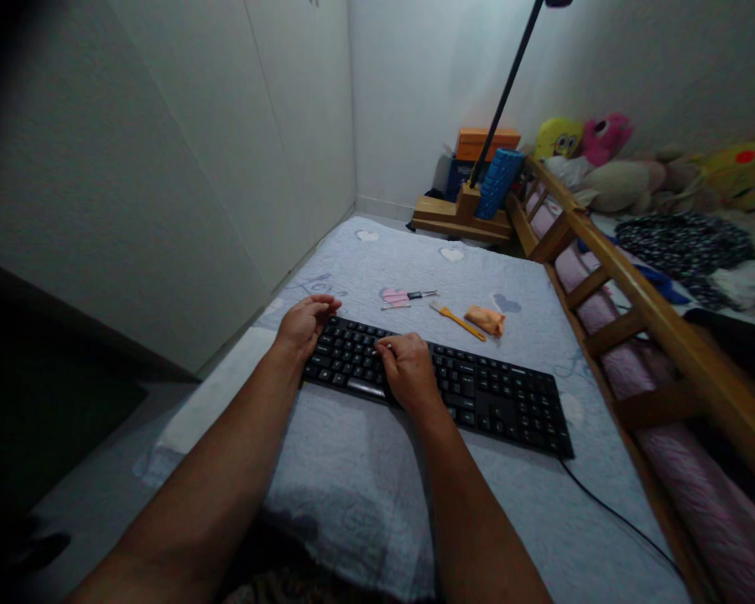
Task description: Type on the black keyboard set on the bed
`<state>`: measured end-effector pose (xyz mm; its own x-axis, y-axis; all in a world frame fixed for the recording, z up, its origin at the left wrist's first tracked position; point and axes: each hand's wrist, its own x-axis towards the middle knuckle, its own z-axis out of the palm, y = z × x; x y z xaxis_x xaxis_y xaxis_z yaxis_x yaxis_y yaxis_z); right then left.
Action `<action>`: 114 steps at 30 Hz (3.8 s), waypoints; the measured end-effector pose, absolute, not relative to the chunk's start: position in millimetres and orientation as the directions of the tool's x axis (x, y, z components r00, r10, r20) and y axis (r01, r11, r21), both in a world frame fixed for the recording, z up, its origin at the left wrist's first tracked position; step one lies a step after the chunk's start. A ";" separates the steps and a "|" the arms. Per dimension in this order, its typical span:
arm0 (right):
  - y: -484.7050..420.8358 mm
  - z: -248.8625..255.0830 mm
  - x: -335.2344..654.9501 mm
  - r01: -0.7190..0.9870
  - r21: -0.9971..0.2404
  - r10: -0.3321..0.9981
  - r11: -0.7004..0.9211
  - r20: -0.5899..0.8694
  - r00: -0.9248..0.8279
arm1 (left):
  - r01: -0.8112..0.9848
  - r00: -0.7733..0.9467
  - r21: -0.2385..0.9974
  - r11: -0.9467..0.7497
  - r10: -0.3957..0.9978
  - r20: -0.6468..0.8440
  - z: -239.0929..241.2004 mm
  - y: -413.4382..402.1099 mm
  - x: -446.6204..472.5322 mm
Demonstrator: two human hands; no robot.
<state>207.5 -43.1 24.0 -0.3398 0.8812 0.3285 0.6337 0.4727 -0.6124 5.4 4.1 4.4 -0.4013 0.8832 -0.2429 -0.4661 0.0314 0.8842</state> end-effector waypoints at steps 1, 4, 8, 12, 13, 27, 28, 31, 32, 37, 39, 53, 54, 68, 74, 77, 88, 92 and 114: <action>-42.4 23.6 207.5 0.635 -0.611 0.881 0.472 0.333 -0.335 | -0.466 -0.402 0.884 0.031 0.883 -0.243 4.2 4.2 5.3; -40.4 22.9 206.9 0.640 -0.604 0.879 0.475 0.348 -0.325 | -0.468 -0.400 0.883 0.037 0.882 -0.249 4.7 4.2 5.2; -39.5 23.7 206.3 0.643 -0.601 0.879 0.475 0.353 -0.320 | -0.477 -0.401 0.878 0.037 0.880 -0.255 6.9 3.7 6.0; -39.9 25.0 206.5 0.654 -0.603 0.888 0.457 0.342 -0.306 | -0.478 -0.407 0.877 0.038 0.876 -0.260 8.5 2.8 6.8; -40.0 25.1 206.6 0.657 -0.602 0.890 0.454 0.341 -0.302 | -0.482 -0.406 0.875 0.039 0.875 -0.262 8.7 2.6 6.8; -38.9 25.2 213.5 0.685 -0.583 0.897 0.436 0.341 -0.280 | -0.488 -0.403 0.872 0.037 0.877 -0.262 7.7 3.4 6.0; -39.0 25.2 213.5 0.683 -0.584 0.896 0.439 0.343 -0.283 | -0.486 -0.403 0.873 0.035 0.878 -0.260 7.1 3.6 6.0; -39.4 24.5 213.2 0.674 -0.589 0.893 0.446 0.350 -0.285 | -0.483 -0.405 0.875 0.024 0.880 -0.248 6.1 3.9 6.0; -39.4 24.3 212.9 0.670 -0.591 0.891 0.449 0.353 -0.285 | -0.482 -0.406 0.876 0.021 0.881 -0.244 6.0 3.8 6.0; -39.4 23.6 208.7 0.656 -0.600 0.887 0.458 0.353 -0.297 | -0.482 -0.412 0.876 0.024 0.876 -0.251 7.3 3.1 6.1; -39.5 23.7 207.1 0.659 -0.596 0.888 0.458 0.348 -0.302 | -0.486 -0.409 0.873 0.030 0.876 -0.258 7.7 2.9 6.1; -38.9 25.7 217.6 0.719 -0.558 0.904 0.416 0.338 -0.261 | -0.474 -0.412 0.880 0.028 0.876 -0.250 5.8 3.5 5.8; -39.0 26.0 218.1 0.721 -0.557 0.906 0.413 0.334 -0.260 | -0.476 -0.412 0.879 0.030 0.876 -0.253 5.9 3.3 5.8; -39.4 25.0 213.8 0.705 -0.564 0.898 0.431 0.347 -0.271 | -0.454 -0.409 0.890 0.036 0.879 -0.244 8.1 2.0 6.8; -39.7 25.4 211.0 0.675 -0.587 0.892 0.448 0.348 -0.289 | -0.459 -0.411 0.887 0.043 0.875 -0.255 12.5 0.6 8.1; -40.1 25.0 209.6 0.671 -0.585 0.888 0.456 0.347 -0.302 | -0.463 -0.413 0.885 0.042 0.874 -0.257 11.9 1.1 7.9; -39.2 27.2 214.1 0.707 -0.569 0.904 0.420 0.333 -0.269 | -0.473 -0.411 0.881 0.029 0.877 -0.249 8.4 2.0 6.8; -38.3 26.3 218.1 0.718 -0.558 0.904 0.416 0.338 -0.262 | -0.476 -0.413 0.879 0.036 0.873 -0.259 9.0 2.2 6.6; -43.5 32.9 216.4 0.699 -0.574 0.904 0.426 0.296 -0.308 | -0.469 -0.408 0.882 0.037 0.877 -0.254 8.6 1.9 6.8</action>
